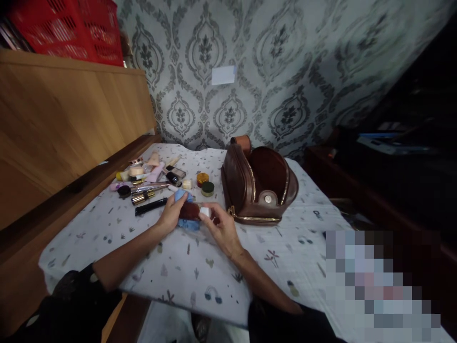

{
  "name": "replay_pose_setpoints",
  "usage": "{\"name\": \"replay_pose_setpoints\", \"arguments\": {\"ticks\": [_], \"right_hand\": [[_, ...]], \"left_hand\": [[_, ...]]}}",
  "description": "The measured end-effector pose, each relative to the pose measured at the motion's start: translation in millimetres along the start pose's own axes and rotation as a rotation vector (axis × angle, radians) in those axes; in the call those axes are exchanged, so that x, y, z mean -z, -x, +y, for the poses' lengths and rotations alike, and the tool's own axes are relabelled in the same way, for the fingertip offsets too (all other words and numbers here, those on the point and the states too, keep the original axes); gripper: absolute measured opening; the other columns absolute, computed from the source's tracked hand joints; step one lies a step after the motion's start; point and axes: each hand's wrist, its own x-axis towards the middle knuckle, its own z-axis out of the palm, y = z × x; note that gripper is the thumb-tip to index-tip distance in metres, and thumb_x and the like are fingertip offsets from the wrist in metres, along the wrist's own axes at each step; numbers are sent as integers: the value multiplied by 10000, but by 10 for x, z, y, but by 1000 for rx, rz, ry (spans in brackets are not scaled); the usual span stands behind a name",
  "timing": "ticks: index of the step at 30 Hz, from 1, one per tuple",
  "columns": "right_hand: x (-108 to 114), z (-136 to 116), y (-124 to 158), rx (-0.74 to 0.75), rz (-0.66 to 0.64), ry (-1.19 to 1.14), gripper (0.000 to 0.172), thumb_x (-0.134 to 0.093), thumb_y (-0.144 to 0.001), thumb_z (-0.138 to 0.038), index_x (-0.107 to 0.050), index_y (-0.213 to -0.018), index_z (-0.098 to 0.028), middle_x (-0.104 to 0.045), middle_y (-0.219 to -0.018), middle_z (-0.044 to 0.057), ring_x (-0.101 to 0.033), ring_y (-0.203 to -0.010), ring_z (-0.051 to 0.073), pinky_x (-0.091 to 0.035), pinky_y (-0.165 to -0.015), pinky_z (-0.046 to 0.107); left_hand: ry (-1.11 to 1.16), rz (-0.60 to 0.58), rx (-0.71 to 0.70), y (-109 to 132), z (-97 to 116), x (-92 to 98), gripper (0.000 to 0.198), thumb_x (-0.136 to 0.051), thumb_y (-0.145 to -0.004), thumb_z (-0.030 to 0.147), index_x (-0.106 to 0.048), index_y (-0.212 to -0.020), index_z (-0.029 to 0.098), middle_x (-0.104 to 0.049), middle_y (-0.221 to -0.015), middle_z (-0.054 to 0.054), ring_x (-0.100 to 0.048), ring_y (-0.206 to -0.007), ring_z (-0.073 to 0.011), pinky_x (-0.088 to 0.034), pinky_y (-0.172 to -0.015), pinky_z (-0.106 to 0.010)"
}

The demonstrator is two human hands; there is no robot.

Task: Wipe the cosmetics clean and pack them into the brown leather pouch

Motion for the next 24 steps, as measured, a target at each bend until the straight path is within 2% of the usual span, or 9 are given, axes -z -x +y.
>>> {"name": "replay_pose_setpoints", "arguments": {"ticks": [4, 6, 8, 10, 12, 15, 19, 22, 24], "right_hand": [[-25, -50, 50, 100, 36, 147, 256, -550, -930, -407, -619, -1044, -189, -644, -819, 24, -585, -681, 153, -479, -623, 260], [-14, -94, 66, 174, 38, 209, 216, -536, -944, -362, -602, -1055, -189, -657, -858, 38, -600, -714, 159, -495, -656, 266], [42, -166, 63, 241, 31, 250, 189, -522, -956, -333, -583, -1065, -191, -663, -881, 47, -606, -734, 162, -504, -679, 272], [151, -271, 39, 282, 27, 271, 167, -513, -967, -321, -576, -1055, -195, -662, -883, 49, -609, -748, 162, -506, -693, 272], [309, -403, 1, 299, 25, 275, 157, -513, -972, -321, -579, -1039, -195, -657, -878, 46, -610, -760, 158, -501, -697, 263], [600, -618, -73, 304, 45, 282, 159, -529, -969, -321, -584, -1036, -187, -652, -893, 43, -612, -783, 154, -490, -708, 256], [1046, -886, -186, 286, 112, 344, 174, -539, -959, -325, -588, -1041, -179, -654, -891, 39, -608, -774, 155, -470, -694, 262], [1416, -1046, -293, 262, 166, 442, 229, -515, -962, -356, -594, -1065, -168, -652, -890, 45, -595, -753, 155, -445, -644, 254], [1655, -1109, -391, 252, 249, 525, 245, -508, -954, -376, -601, -1043, -167, -643, -856, 39, -579, -730, 156, -434, -637, 255]], "left_hand": [[83, 64, 56, 22, 18, -15, 456, -728, -649, 602, -599, -790, 188, -595, -717, 27, -551, -649, -133, -461, -648, -248], [43, 92, 66, 31, 59, -7, 457, -725, -653, 606, -608, -795, 188, -610, -742, 16, -562, -664, -140, -468, -655, -253], [-88, 67, 7, 37, 147, -6, 449, -692, -688, 618, -613, -770, 184, -615, -740, 7, -564, -680, -149, -466, -672, -256], [-238, -26, -88, 40, 288, -33, 446, -650, -732, 625, -593, -714, 183, -594, -692, 10, -548, -668, -152, -453, -667, -255], [-363, -154, -187, 40, 467, -109, 447, -595, -791, 616, -549, -664, 190, -559, -650, 22, -524, -645, -145, -438, -658, -250], [-511, -302, -343, 29, 753, -323, 437, -493, -890, 558, -492, -645, 197, -526, -642, 33, -501, -641, -135, -419, -663, -242], [-651, -361, -527, -38, 1053, -703, 407, -440, -938, 486, -448, -642, 207, -477, -603, 38, -482, -624, -139, -395, -628, -246], [-627, -386, -622, -123, 1160, -959, 330, -429, -955, 457, -553, -794, 196, -579, -697, 20, -556, -693, -154, -432, -683, -250], [-603, -425, -676, -166, 1166, -1091, 296, -437, -962, 427, -616, -994, 194, -676, -883, -17, -627, -831, -176, -462, -789, -264]]}}
